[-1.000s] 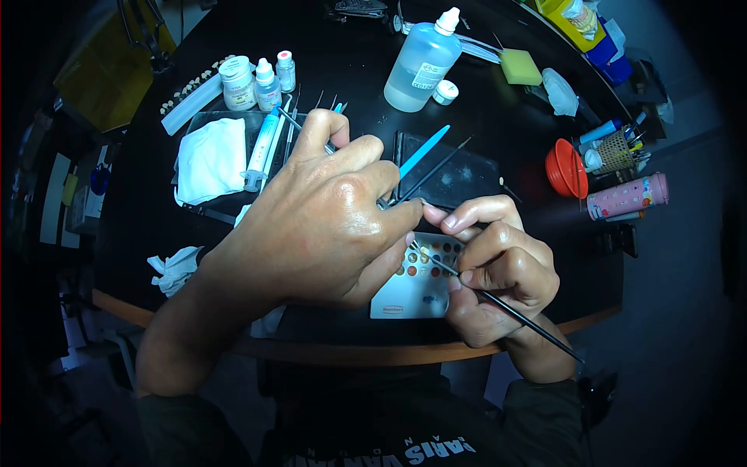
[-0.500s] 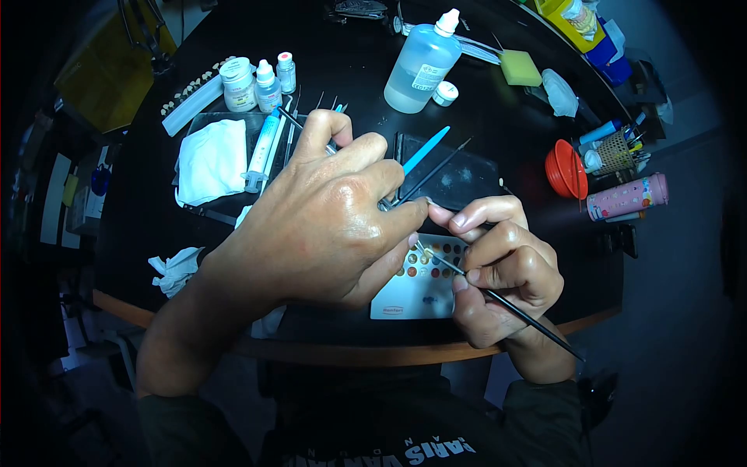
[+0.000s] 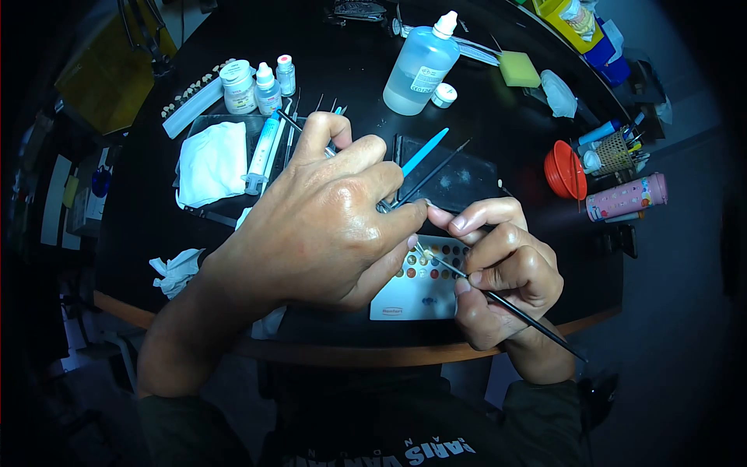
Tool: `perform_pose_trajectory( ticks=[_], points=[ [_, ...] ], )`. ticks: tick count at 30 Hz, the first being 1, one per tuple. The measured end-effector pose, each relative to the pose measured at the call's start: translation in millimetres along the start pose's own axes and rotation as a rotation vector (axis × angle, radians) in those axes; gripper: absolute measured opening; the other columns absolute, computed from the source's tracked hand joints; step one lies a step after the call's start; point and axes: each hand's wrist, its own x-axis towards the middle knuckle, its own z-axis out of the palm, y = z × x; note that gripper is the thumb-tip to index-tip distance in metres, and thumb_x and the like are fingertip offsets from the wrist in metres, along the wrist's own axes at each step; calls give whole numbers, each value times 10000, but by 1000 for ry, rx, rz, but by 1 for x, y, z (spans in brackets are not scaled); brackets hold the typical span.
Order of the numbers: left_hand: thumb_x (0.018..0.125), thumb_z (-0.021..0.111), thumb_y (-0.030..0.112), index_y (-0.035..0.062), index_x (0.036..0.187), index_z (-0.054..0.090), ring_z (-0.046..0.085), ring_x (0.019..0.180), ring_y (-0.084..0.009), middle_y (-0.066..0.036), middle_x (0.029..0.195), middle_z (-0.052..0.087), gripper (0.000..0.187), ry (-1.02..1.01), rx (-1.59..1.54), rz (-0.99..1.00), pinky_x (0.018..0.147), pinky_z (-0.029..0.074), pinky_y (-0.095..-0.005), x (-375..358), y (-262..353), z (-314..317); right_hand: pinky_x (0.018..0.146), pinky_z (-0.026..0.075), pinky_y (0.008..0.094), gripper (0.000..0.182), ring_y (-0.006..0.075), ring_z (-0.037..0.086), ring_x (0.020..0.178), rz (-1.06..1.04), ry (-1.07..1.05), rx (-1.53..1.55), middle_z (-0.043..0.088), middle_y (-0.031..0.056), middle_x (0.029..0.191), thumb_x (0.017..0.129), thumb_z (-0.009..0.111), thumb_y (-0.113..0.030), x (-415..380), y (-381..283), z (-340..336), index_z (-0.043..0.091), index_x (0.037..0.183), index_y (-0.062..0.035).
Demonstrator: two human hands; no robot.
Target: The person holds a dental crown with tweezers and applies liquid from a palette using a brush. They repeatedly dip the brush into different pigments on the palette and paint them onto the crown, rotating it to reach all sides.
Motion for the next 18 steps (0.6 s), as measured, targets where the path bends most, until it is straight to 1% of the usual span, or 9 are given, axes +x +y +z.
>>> perform_pose_trajectory(
  ticks=[10, 18],
  points=[
    [816, 791, 185, 93, 1086, 856, 520, 754, -205, -37, 766, 577, 293, -5, 5, 3, 882, 370, -470, 1, 0, -1, 912, 677, 491, 206, 357, 743, 978, -7, -26, -13, 622, 94, 732, 744, 700, 63, 0, 0, -1, 520, 738, -37],
    [825, 790, 182, 93, 1100, 855, 527, 773, -204, -42, 781, 587, 296, 14, 14, 11, 889, 362, -473, 1, 1, 0, 953, 676, 510, 206, 351, 739, 992, 1, -6, 7, 620, 94, 730, 750, 700, 65, 1, 0, 0, 519, 736, -33]
  ],
)
